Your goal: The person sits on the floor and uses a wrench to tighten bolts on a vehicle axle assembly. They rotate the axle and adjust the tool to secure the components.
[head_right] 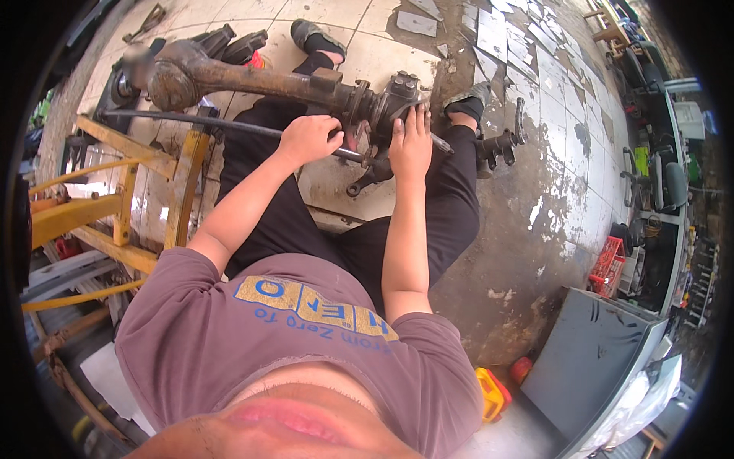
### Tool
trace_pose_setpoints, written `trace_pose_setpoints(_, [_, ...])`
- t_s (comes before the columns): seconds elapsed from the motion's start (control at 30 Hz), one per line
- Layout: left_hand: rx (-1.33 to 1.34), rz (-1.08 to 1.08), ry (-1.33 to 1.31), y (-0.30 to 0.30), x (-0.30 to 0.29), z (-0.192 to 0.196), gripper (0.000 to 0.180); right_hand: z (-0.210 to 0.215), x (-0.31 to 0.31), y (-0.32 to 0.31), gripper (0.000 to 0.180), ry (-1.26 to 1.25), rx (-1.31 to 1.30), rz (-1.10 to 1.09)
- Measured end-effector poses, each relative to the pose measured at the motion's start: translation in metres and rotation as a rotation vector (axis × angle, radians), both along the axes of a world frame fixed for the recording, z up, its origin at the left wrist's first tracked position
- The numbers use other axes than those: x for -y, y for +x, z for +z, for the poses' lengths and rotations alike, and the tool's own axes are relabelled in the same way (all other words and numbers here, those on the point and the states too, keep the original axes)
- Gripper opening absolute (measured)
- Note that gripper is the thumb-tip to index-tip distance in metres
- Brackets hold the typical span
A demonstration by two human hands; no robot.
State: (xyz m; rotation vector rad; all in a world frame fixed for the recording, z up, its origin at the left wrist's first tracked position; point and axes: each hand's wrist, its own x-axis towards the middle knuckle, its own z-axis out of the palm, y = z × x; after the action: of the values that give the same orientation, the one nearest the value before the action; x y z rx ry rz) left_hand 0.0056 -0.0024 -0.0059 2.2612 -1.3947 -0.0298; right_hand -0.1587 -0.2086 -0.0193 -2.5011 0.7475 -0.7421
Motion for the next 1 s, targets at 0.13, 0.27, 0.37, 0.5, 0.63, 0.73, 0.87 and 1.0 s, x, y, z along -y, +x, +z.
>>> trace_pose_setpoints(0.13, [-0.014, 0.021, -0.028, -0.009, -0.003, 0.001, 0.032, -0.006, -0.007, -0.009, 0.057, -0.035, 0.005, 0.010])
trace_pose_setpoints(0.27, [-0.026, 0.026, 0.010, -0.006, -0.003, 0.002, 0.031, 0.004, 0.003, -0.002, 0.057, 0.034, -0.024, 0.025])
trace_pose_setpoints(0.37, [-0.019, 0.017, -0.010, -0.004, -0.002, -0.001, 0.029, -0.013, -0.012, -0.011, 0.055, -0.046, -0.012, 0.011])
trace_pose_setpoints(0.5, [0.014, 0.004, -0.018, -0.004, -0.001, 0.005, 0.023, 0.000, 0.017, 0.006, 0.059, 0.064, 0.033, 0.038])
trace_pose_setpoints(0.63, [-0.004, 0.015, -0.044, -0.008, -0.003, 0.001, 0.022, -0.011, -0.015, -0.007, 0.059, -0.082, -0.018, -0.011])
trace_pose_setpoints(0.73, [0.002, 0.015, -0.059, -0.008, -0.002, 0.003, 0.021, -0.007, -0.006, 0.002, 0.059, -0.132, -0.044, -0.019])
trace_pose_setpoints(0.87, [0.026, -0.004, -0.017, -0.006, -0.003, 0.003, 0.020, -0.007, 0.003, 0.005, 0.057, -0.029, 0.003, -0.031])
trace_pose_setpoints(1.0, [0.002, 0.012, -0.048, -0.006, -0.001, -0.001, 0.019, -0.015, -0.009, -0.001, 0.057, -0.065, 0.003, -0.036])
